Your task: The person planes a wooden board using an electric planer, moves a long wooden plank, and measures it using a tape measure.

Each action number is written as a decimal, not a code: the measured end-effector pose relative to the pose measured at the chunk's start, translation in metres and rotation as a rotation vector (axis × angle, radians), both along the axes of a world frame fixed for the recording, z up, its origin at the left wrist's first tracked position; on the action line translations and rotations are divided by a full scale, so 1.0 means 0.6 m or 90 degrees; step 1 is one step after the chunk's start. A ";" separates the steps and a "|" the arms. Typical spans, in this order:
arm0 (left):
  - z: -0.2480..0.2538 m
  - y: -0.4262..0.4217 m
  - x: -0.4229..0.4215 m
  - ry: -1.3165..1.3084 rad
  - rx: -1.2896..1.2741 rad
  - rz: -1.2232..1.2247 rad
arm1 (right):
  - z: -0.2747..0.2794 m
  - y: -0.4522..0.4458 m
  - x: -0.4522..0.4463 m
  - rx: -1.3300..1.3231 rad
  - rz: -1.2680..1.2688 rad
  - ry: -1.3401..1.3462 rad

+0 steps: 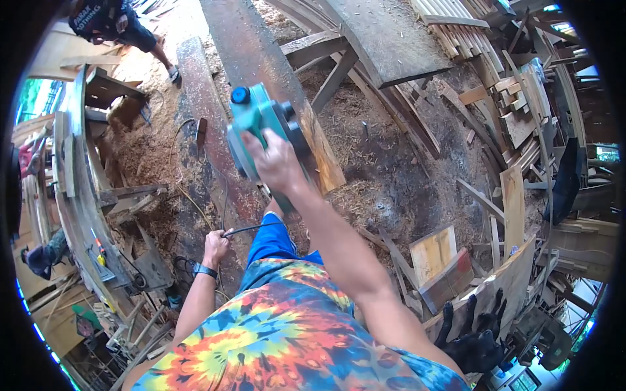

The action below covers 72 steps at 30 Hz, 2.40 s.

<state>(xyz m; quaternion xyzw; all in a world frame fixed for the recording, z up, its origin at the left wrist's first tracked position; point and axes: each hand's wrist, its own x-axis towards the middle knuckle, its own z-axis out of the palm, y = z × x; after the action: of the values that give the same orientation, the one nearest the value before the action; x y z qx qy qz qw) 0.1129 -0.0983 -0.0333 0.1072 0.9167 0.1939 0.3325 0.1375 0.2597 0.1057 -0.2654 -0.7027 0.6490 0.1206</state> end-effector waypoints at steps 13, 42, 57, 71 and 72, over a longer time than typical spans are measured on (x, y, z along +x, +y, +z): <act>-0.014 0.026 0.072 -0.033 0.008 -0.077 | 0.050 -0.142 0.417 -0.098 0.056 -0.159; 0.003 0.083 0.067 -0.042 0.031 -0.134 | 0.042 -0.042 0.422 -0.144 -0.001 -0.161; -0.008 0.078 0.031 0.001 0.097 -0.022 | 0.026 0.029 0.182 -0.107 -0.004 -0.053; -0.002 0.082 0.048 -0.031 0.080 0.008 | 0.023 0.030 0.274 -0.090 0.005 -0.104; -0.005 0.085 0.054 -0.023 0.074 -0.024 | 0.032 0.020 0.324 -0.113 0.010 -0.119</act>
<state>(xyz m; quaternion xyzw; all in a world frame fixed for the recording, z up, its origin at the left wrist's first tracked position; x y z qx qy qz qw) 0.1453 -0.0472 -0.0362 0.1401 0.8956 0.2423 0.3458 0.3316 0.2715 0.1251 -0.3289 -0.6525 0.6822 0.0258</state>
